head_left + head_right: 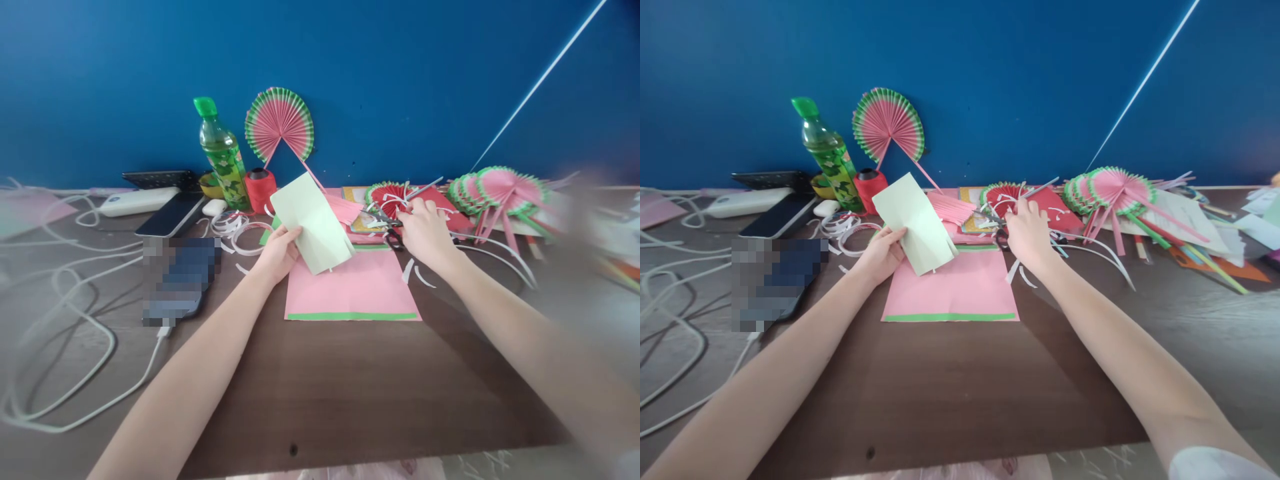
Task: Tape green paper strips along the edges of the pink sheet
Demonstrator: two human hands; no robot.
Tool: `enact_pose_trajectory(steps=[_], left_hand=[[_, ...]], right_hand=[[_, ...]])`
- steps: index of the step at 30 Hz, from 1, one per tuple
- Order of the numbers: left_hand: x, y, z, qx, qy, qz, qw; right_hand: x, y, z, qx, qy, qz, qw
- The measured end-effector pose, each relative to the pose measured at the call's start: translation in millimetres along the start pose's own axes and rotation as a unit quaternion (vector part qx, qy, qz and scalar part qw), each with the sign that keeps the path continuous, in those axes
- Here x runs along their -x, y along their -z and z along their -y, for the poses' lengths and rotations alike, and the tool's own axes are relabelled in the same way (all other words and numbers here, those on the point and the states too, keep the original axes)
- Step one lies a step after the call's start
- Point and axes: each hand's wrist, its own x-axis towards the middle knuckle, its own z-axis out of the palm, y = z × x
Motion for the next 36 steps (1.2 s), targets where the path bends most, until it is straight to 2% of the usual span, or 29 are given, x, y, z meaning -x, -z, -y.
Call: enact_pose_trajectory(steps=[3,4,6,7,9,12,16,21,24,28,30,34,36], left_hand=[[0,0.5,1,-0.003,-0.002,0.003,1.0],[0,0.5,1,-0.005,-0.003,0.006,1.0],[0,0.5,1,-0.012,-0.005,0.012,1.0],[1,0.3,1,-0.017,-0.004,0.018,1.0],[2,-0.1,1,-0.026,-0.001,0.03,0.999],[3,-0.6,2,-0.034,0.002,0.045,0.998],[2,-0.2,2,-0.038,0.006,0.046,0.998],[0,0.4,2,-0.009,-0.009,-0.008,1.0],[-1,-0.5,0,-0.001,-0.004,-0.016,1.0],[-8,-2.3,-4,0.015,0.014,-0.071,0.997],[-14,-3.2,-5,-0.009,0.01,-0.091,0.996],[-17,-4.3,-6,-0.108,0.0,-0.066,0.992],[-12,-4.9,-7,-0.197,-0.018,-0.063,0.978]], right_hand=[[-1,1,14,-0.14,0.002,0.025,0.99],[-2,3,20,-0.223,0.0,0.05,0.973],[0,5,35,-0.395,0.023,0.147,0.907],[1,5,42,-0.443,0.026,0.171,0.88],[4,4,52,-0.478,0.015,0.18,0.859],[8,1,58,-0.486,0.013,0.175,0.856],[8,1,54,-0.478,0.042,0.179,0.859],[6,0,43,-0.478,0.04,0.187,0.857],[4,-2,37,-0.473,0.031,0.181,0.862],[3,-3,35,-0.479,0.043,0.225,0.847],[3,-1,36,-0.478,0.06,0.261,0.836],[6,4,43,-0.452,0.098,0.31,0.831],[9,6,48,-0.443,0.117,0.323,0.828]])
